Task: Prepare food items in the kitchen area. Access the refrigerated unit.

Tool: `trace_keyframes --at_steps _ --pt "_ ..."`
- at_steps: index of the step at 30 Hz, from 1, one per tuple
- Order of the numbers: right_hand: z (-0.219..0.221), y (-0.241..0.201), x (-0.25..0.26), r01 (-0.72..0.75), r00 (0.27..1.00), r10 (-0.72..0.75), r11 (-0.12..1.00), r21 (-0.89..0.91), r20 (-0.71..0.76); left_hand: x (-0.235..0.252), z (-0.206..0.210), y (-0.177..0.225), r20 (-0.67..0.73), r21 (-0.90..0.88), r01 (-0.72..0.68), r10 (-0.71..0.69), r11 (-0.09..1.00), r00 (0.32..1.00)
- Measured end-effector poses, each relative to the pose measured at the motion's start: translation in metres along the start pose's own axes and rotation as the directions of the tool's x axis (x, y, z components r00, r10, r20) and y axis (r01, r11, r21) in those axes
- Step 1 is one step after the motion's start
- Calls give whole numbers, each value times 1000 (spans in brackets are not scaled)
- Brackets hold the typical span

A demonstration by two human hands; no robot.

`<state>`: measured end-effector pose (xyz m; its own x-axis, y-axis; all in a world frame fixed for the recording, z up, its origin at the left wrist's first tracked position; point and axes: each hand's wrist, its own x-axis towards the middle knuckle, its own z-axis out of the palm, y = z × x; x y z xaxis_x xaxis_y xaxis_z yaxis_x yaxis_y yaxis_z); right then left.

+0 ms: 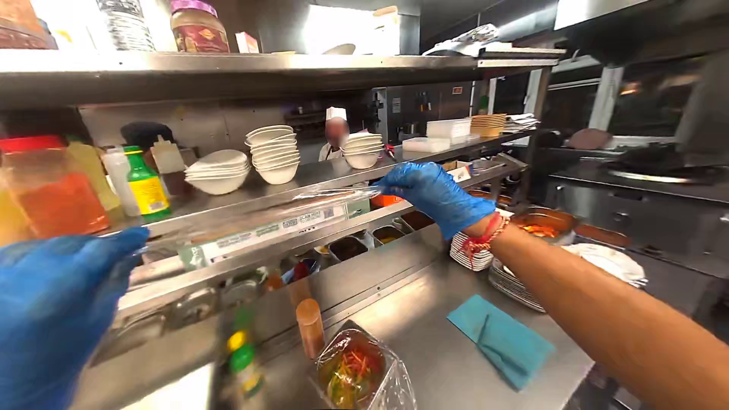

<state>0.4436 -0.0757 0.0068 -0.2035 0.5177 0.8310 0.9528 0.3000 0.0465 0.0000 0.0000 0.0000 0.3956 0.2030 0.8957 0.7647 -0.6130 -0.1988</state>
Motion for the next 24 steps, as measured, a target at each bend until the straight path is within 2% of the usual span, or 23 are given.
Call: trace_keyframes --at_steps 4,6,8,9,10,11,15,18,22,24 --pt "-20 -5 21 -26 997 37 988 -151 67 18 -8 5 5 37 -17 17 999 1000" --pt "-3 -24 -6 -154 979 170 978 -139 116 1 -6 12 -7 112 -46 48 993 999" --pt "76 -43 -100 -283 950 283 959 -18 135 -56 24 8 45 129 -72 67 989 997" --pt "122 -52 -154 -291 949 283 956 40 139 -92 44 3 98 120 -71 59 990 993" --pt "152 -64 -185 -292 947 275 952 91 168 -118 60 -4 139 122 -63 45 991 989" --pt "166 -71 -189 -274 953 254 955 113 164 -127 68 -7 160 113 -40 22 993 987" --pt "147 -109 -165 -191 977 187 981 29 105 -136 62 -2 93 149 -11 -3 989 996" --pt "158 -143 -192 -151 984 150 988 6 96 -167 55 -10 56 174 -2 -8 985 998" --pt "169 -196 -242 -121 974 117 993 8 197 -233 33 -35 156 189 60 -90 980 984" --pt "164 -221 -258 -115 967 108 993 19 233 -239 10 -23 247 197 148 -195 969 949"
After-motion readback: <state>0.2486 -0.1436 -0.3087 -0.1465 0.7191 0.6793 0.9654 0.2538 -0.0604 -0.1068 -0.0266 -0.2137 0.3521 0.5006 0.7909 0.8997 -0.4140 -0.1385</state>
